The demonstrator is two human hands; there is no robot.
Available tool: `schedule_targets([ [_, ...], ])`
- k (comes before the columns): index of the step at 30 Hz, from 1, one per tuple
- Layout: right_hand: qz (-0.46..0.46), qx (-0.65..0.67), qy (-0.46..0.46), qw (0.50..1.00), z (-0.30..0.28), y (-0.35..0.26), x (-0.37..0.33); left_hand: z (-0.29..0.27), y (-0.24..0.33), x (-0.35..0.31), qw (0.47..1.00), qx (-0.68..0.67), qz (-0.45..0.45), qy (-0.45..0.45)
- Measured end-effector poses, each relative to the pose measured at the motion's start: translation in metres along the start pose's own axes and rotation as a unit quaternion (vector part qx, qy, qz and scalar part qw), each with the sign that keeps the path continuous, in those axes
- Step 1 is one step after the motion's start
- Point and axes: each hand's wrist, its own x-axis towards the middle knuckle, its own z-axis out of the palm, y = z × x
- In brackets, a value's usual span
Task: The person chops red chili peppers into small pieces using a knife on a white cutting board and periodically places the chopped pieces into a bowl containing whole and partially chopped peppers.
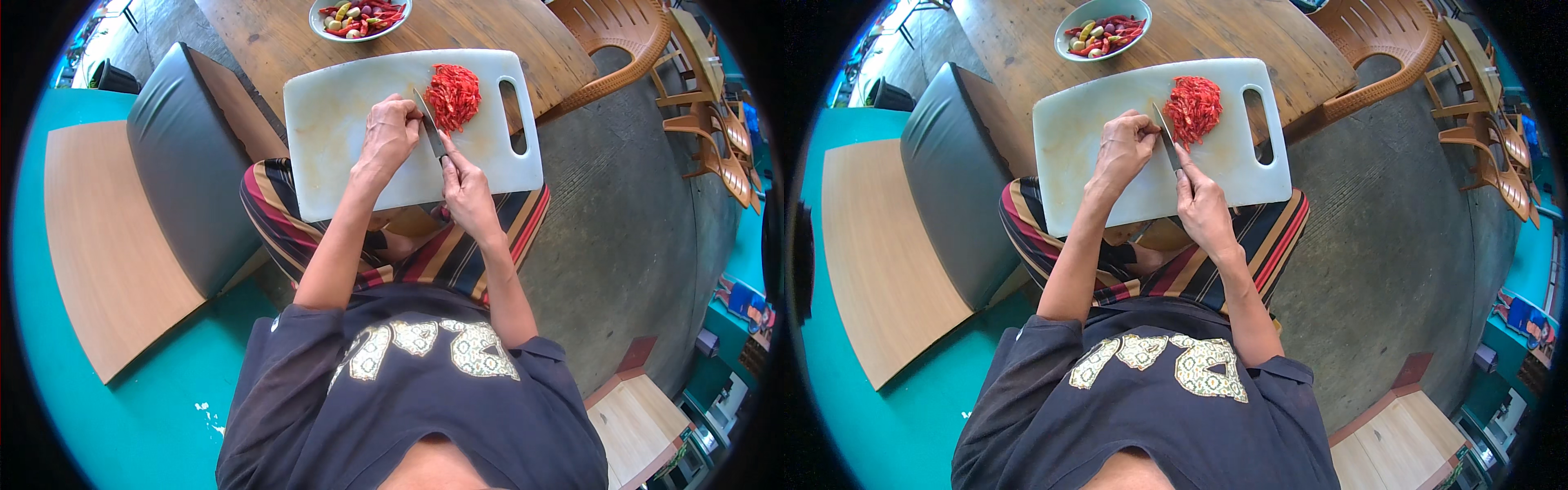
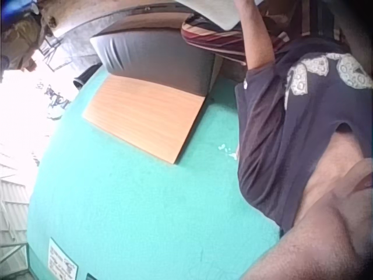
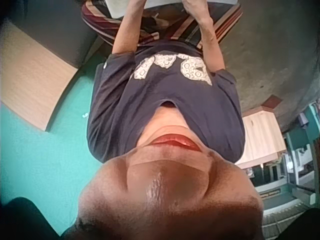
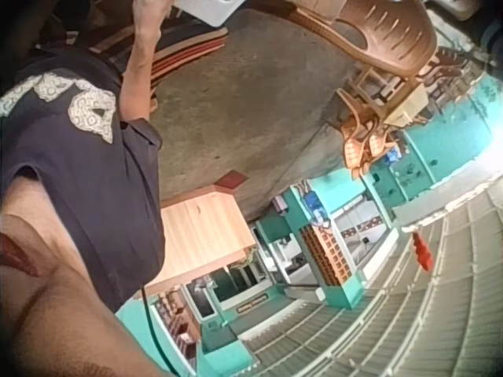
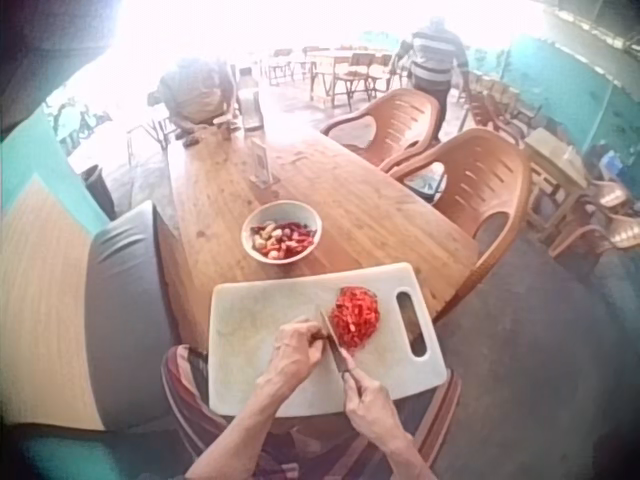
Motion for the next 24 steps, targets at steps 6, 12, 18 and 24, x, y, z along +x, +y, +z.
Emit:
schedule_targets([
  [6,0.001,-0.04,0.006,0.999,-0.003,0.009,-0.025,0.004,-0.003,-0.002,0.999,-0.025,-0.009,0.03],
  [12,0.012,-0.007,0.012,1.0,-0.026,0.006,-0.035,-0.005,0.0,-0.001,0.996,-0.062,-0.066,-0.025],
  [18,-0.048,-0.092,-0.019,0.994,-0.026,0.003,-0.026,-0.041,0.005,0.001,0.996,-0.039,-0.072,0.025],
  [24,-0.031,-0.085,0.005,0.996,-0.038,0.002,-0.017,-0.079,-0.01,0.005,0.995,0.037,-0.088,0.017],
])
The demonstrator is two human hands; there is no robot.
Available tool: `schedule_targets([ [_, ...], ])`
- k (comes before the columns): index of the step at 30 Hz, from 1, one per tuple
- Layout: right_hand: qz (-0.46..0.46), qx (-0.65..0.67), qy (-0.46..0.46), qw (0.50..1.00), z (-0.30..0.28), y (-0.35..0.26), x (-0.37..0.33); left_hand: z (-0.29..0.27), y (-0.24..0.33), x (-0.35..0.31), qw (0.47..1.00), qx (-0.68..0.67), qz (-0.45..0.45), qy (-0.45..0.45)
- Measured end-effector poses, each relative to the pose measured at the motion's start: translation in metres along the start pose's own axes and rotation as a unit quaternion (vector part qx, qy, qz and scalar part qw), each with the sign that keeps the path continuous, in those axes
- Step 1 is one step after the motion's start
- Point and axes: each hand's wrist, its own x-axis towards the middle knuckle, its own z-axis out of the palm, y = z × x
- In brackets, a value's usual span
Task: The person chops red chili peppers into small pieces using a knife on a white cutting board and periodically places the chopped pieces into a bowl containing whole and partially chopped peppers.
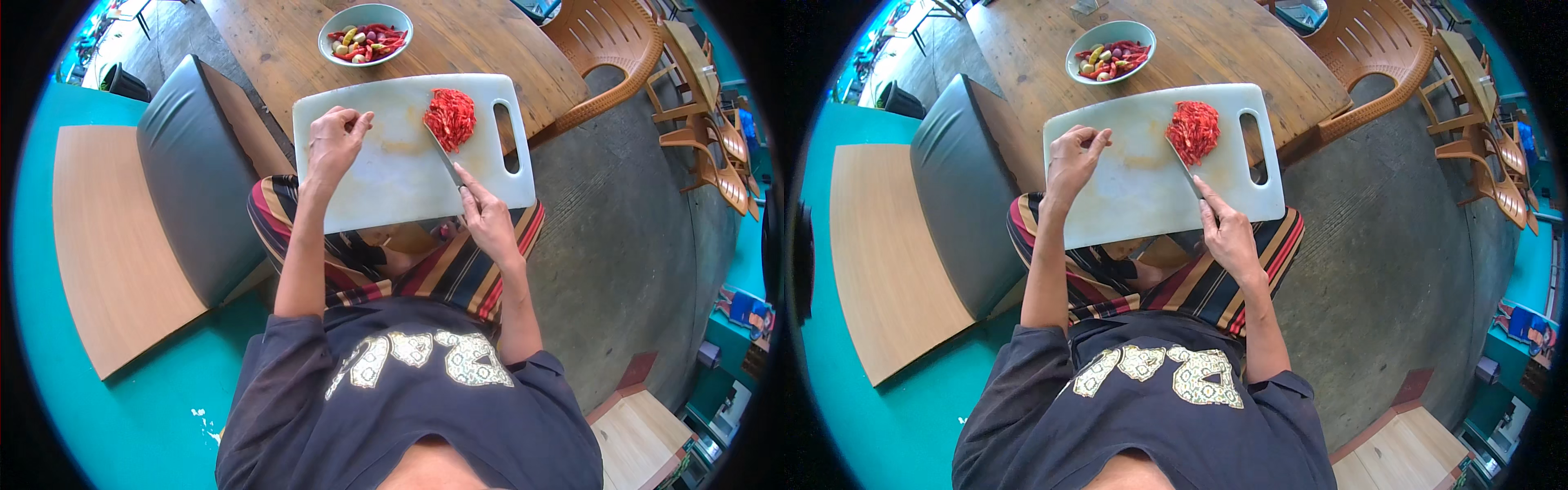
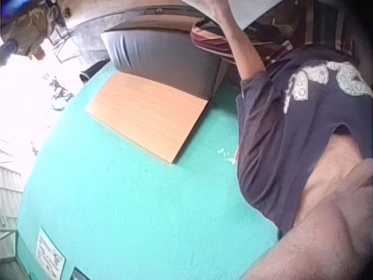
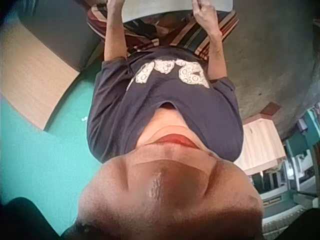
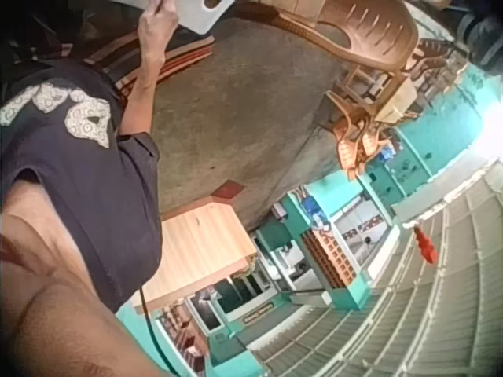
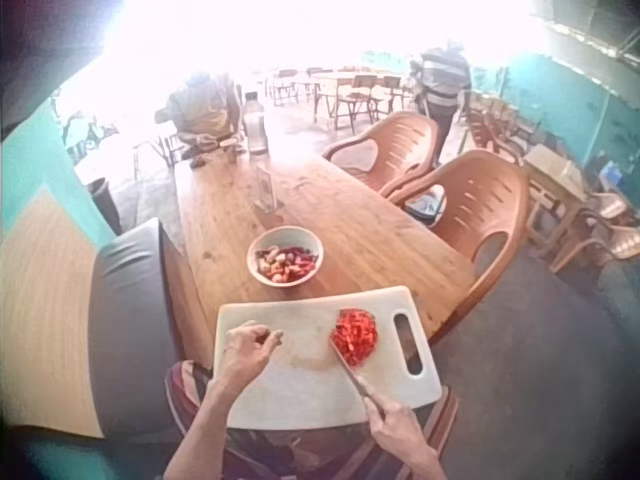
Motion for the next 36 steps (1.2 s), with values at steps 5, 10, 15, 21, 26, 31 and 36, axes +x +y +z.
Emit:
schedule_targets([
  [5,0.031,0.001,-0.041,0.999,-0.005,-0.013,0.001,-0.022,-0.01,0.038,0.997,0.035,0.038,0.051],
  [10,-0.039,0.054,0.012,0.998,0.003,0.012,0.002,-0.032,-0.002,0.107,0.99,0.047,0.107,0.077],
  [15,-0.011,0.034,-0.004,0.999,0.007,-0.006,-0.005,-0.032,0.003,0.151,0.967,0.217,0.134,0.011],
  [21,-0.06,0.037,-0.004,0.998,0.018,0.009,-0.01,-0.03,-0.002,0.161,0.963,0.252,0.06,-0.08],
  [26,-0.037,0.025,-0.02,0.999,0.015,-0.001,-0.011,-0.031,-0.011,0.161,0.965,0.243,0.068,-0.072],
  [31,-0.064,0.02,0.013,0.998,0.018,-0.002,-0.011,-0.048,0.002,0.161,0.972,0.211,0.069,-0.08],
  [36,-0.065,0.03,0.023,0.997,0.026,0.0,-0.01,-0.051,-0.001,0.167,0.976,0.193,0.083,-0.06],
])
